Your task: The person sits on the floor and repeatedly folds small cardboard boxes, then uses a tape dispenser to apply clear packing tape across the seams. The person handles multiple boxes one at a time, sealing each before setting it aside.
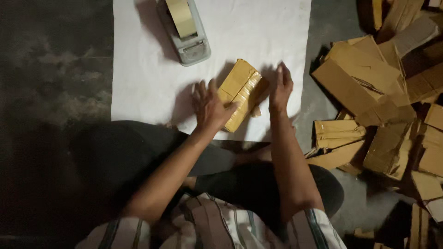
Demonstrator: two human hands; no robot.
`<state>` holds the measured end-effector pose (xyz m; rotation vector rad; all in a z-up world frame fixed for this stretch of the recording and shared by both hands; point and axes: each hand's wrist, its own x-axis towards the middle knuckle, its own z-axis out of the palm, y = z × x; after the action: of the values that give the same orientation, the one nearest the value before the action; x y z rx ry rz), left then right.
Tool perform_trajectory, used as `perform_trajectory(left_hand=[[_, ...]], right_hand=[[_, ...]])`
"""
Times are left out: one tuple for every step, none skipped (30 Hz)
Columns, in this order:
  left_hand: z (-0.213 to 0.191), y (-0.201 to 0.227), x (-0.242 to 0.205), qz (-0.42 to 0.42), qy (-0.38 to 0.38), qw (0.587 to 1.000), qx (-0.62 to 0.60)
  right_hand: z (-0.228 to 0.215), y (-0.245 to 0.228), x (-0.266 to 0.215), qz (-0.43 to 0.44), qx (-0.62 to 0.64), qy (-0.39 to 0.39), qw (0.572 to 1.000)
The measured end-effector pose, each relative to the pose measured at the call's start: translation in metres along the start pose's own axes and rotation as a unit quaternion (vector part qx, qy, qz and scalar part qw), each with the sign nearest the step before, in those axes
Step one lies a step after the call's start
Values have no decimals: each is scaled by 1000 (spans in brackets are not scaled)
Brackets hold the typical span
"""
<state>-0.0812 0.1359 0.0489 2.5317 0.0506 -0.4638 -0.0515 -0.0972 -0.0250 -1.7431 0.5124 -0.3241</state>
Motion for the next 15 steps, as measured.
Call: perform_trajectory(left_hand=[[-3,10,10,23,-5,1000,-14],[-5,20,20,45,-11,999,-28],[-5,32,28,61,-22,997,-32],[-4,44,37,77,-33,996,-37],[-2,54,47,93,-42,994,-40],[1,63,55,99,-30,995,-16],[5,67,58,99,-21,995,9],[9,65,58,99,-12,994,33],[15,62,57,96,-2,995,19],[20,55,53,94,8,996,5],[21,46,51,87,27,996,-7],[24,40,50,74,45,996,-7],[25,33,50,60,63,996,-7],[26,25,51,46,82,996,-7],[26,20,53,53,99,993,-21]], right_hand=[[-2,4,-5,58,-27,29,998],[-4,8,-12,116,-54,58,990],[-8,11,-19,174,-82,87,977],[-11,14,-26,165,-21,36,985],[-10,14,-30,154,41,-15,987],[-9,13,-30,142,102,-67,982],[-6,12,-33,145,126,-76,978],[-5,9,-33,148,150,-85,974],[-5,4,-32,152,173,-94,969],[-5,-1,-33,146,180,-112,966],[1,-8,-30,136,190,-138,962],[7,-15,-29,126,200,-164,958],[15,-22,-30,117,182,-178,960],[22,-29,-30,107,164,-192,962],[28,-36,-30,96,148,-205,963]])
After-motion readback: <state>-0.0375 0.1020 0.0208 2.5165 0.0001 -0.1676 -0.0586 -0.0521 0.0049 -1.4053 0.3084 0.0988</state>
